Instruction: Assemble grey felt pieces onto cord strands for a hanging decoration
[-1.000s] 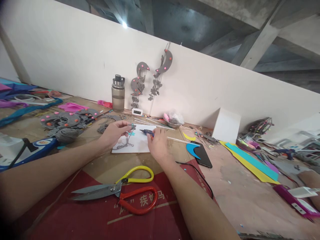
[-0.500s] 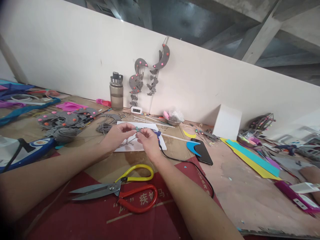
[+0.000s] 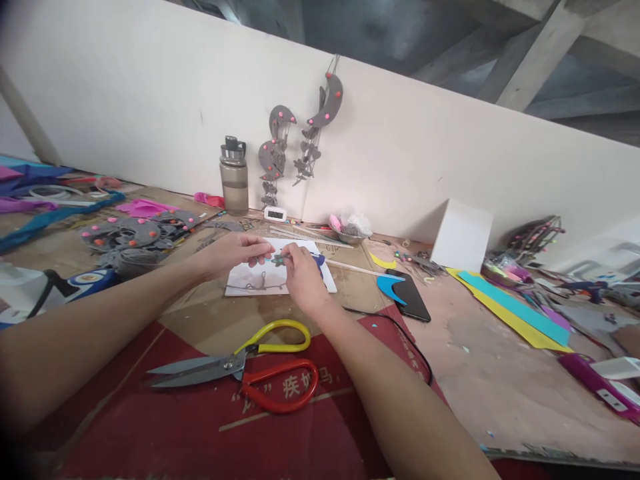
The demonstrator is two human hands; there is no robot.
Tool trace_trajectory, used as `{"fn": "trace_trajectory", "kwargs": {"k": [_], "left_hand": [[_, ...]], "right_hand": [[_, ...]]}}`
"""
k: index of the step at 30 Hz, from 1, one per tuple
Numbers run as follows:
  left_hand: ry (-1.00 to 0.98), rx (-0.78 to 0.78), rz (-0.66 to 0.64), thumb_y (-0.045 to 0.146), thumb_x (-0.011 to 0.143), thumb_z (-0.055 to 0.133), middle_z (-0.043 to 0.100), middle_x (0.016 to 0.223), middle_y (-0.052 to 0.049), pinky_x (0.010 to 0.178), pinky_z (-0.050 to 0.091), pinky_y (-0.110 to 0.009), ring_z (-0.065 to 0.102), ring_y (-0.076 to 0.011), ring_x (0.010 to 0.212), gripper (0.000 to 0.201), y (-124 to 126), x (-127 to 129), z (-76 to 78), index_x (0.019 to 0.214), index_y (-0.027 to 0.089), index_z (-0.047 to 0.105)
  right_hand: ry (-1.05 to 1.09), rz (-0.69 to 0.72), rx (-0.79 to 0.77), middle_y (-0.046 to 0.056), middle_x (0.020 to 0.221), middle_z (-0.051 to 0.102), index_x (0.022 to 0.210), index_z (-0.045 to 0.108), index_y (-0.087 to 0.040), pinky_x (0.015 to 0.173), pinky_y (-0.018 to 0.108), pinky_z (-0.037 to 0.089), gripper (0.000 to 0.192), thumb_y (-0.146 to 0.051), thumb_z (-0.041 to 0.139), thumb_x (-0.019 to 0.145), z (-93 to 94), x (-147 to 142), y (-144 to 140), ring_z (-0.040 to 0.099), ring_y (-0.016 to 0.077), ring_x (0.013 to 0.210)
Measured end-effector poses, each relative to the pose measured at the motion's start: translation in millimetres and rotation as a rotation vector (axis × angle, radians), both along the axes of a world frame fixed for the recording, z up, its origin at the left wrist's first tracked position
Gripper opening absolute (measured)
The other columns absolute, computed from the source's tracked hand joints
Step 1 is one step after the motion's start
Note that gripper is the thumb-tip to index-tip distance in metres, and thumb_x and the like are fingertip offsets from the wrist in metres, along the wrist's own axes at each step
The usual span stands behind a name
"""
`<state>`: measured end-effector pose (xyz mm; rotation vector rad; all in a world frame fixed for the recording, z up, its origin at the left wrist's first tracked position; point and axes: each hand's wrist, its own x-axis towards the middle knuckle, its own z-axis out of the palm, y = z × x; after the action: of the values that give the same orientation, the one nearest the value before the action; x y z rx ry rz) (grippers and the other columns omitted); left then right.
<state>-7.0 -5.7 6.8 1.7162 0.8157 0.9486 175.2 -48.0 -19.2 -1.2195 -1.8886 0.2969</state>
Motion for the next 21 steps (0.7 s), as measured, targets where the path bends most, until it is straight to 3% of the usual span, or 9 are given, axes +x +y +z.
{"fn": "trace_trajectory", "kwargs": {"k": [5, 10, 13, 16, 21], "left_hand": [[0.057, -0.017, -0.029, 0.033, 0.069, 0.070, 0.063, 0.061, -0.004, 0.047, 0.038, -0.020, 0.051, -0.0105, 0.053, 0.019, -6.7, 4.2, -0.6, 0.070, 0.014, 0.069], [0.044, -0.052, -0.071, 0.031, 0.064, 0.075, 0.066, 0.063, -0.005, 0.048, 0.042, -0.022, 0.054, -0.0106, 0.050, 0.023, -0.1, 3.1, -9.5, 0.077, 0.013, 0.070], [0.018, -0.102, -0.069, 0.030, 0.063, 0.076, 0.066, 0.064, -0.005, 0.050, 0.045, -0.023, 0.055, -0.0103, 0.050, 0.025, 4.1, 3.5, -14.9, 0.080, 0.012, 0.071], [0.018, -0.151, -0.040, 0.030, 0.062, 0.077, 0.067, 0.066, -0.004, 0.053, 0.048, -0.023, 0.056, -0.0094, 0.052, 0.026, 5.5, 3.8, -16.8, 0.080, 0.013, 0.070], [0.000, -0.167, 0.056, 0.028, 0.066, 0.074, 0.065, 0.063, -0.001, 0.056, 0.050, -0.022, 0.056, -0.0083, 0.052, 0.019, 3.7, 4.4, -14.1, 0.075, 0.013, 0.065]], "right_hand": [[-0.266, 0.012, 0.077, 0.008, 0.096, 0.056, 0.092, 0.054, -0.020, 0.085, 0.034, 0.042, 0.019, -0.012, 0.038, 0.087, 6.6, -4.1, -8.7, 0.051, 0.0202, 0.093], [-0.161, 0.008, 0.090, 0.006, 0.092, 0.061, 0.099, 0.053, -0.019, 0.079, 0.031, 0.042, 0.015, -0.015, 0.047, 0.086, 1.4, -3.5, -7.1, 0.055, 0.0181, 0.086], [-0.141, -0.009, 0.105, 0.003, 0.083, 0.061, 0.090, 0.056, -0.019, 0.073, 0.028, 0.041, 0.008, -0.017, 0.051, 0.085, 0.1, -1.0, -5.8, 0.054, 0.0162, 0.078], [-0.169, -0.005, 0.137, 0.002, 0.079, 0.060, 0.079, 0.057, -0.020, 0.070, 0.027, 0.039, 0.007, -0.017, 0.053, 0.085, 1.5, 0.9, -6.0, 0.053, 0.0155, 0.076], [-0.179, -0.008, 0.189, 0.003, 0.083, 0.060, 0.077, 0.059, -0.020, 0.073, 0.027, 0.040, 0.008, -0.016, 0.057, 0.083, 3.4, 1.2, -7.8, 0.054, 0.0162, 0.080]]}}
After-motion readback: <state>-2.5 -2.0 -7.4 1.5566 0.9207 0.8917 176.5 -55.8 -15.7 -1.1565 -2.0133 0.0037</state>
